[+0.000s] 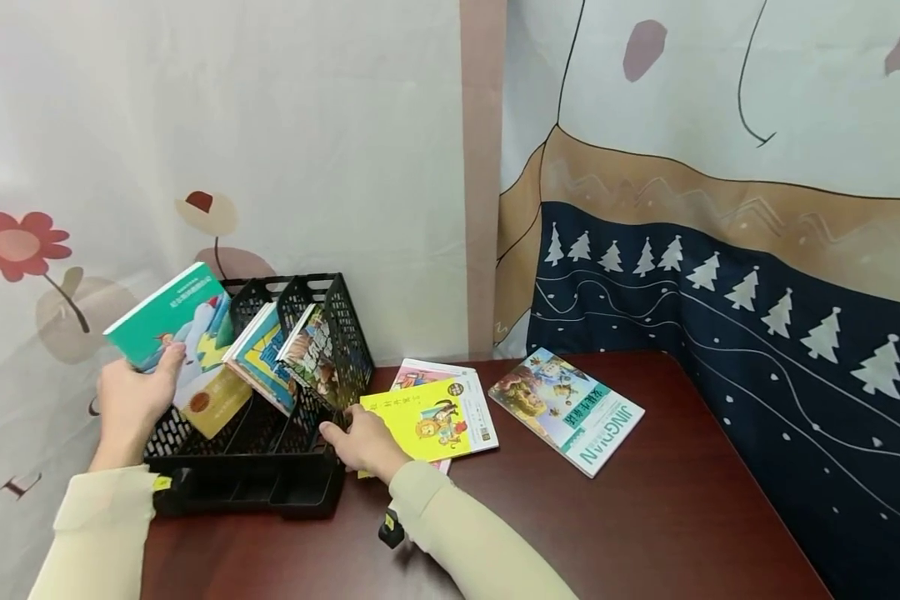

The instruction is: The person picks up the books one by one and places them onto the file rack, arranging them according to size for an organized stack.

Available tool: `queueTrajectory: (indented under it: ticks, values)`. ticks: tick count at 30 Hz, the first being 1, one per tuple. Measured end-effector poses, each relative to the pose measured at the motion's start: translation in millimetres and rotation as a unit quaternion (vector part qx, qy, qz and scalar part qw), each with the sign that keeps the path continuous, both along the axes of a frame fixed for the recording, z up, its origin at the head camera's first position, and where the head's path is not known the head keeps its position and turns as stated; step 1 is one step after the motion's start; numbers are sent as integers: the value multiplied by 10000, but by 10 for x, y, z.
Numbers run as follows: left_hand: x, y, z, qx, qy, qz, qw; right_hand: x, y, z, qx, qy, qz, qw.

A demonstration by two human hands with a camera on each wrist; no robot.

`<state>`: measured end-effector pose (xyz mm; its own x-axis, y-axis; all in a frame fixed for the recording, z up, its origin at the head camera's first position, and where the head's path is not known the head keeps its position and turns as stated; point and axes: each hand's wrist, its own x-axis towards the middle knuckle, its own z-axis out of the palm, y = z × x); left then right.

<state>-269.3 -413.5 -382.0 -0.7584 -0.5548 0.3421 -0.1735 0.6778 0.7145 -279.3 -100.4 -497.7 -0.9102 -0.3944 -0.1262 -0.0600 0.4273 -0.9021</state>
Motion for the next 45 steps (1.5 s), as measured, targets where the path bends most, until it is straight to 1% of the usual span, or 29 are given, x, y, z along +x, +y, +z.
queueTrajectory:
  ticks: [3,5,9,13,16,20,24,27,30,33,35,38,41,45]
  values:
    - [-160,6,-95,218,-295,-293,9989,-41,2,-1,-102,-51,-49,9999]
    - [-235,8,-185,355,-424,-466,9974,-53,3,-1,-187,-93,-59,9998]
    - [-296,4,-347,518,-602,-897,9928,-46,4,-5,-294,-179,-69,9994]
    - [-315,13,-460,629,-932,-1411,9836,-26,-9,-23,-291,-215,-88,9993]
    - [-313,24,-490,490,-1149,-1642,9785,-10,-19,-18,-285,-188,-72,9994]
    - [-328,69,-490,244,-1188,-1971,9729,8,-19,1,-301,-134,-65,9994]
    - [-357,123,-491,54,-1222,-2327,9648,6,-15,-2,-311,-139,-93,9994]
    - [-345,146,-507,-80,-1320,-2361,9627,0,-14,-22,-340,-178,-116,9992]
    - [-302,156,-524,-208,-1325,-2246,9652,-1,-16,-47,-385,-174,-184,9989]
    - [-241,151,-530,-193,-1149,-2032,9722,11,-27,-75,-468,-200,-302,9982]
    - [-199,157,-518,-153,-962,-1911,9767,24,-28,-96,-554,-249,-380,9974]
    - [-151,177,-475,-43,-738,-1868,9796,43,-5,-120,-746,-285,-427,9959]
    - [-129,217,-405,-76,-534,-1887,9805,49,55,-130,-989,-293,-397,9939]
    - [-81,266,-307,-217,-231,-1692,9851,36,182,-117,-1183,-263,-321,9921]
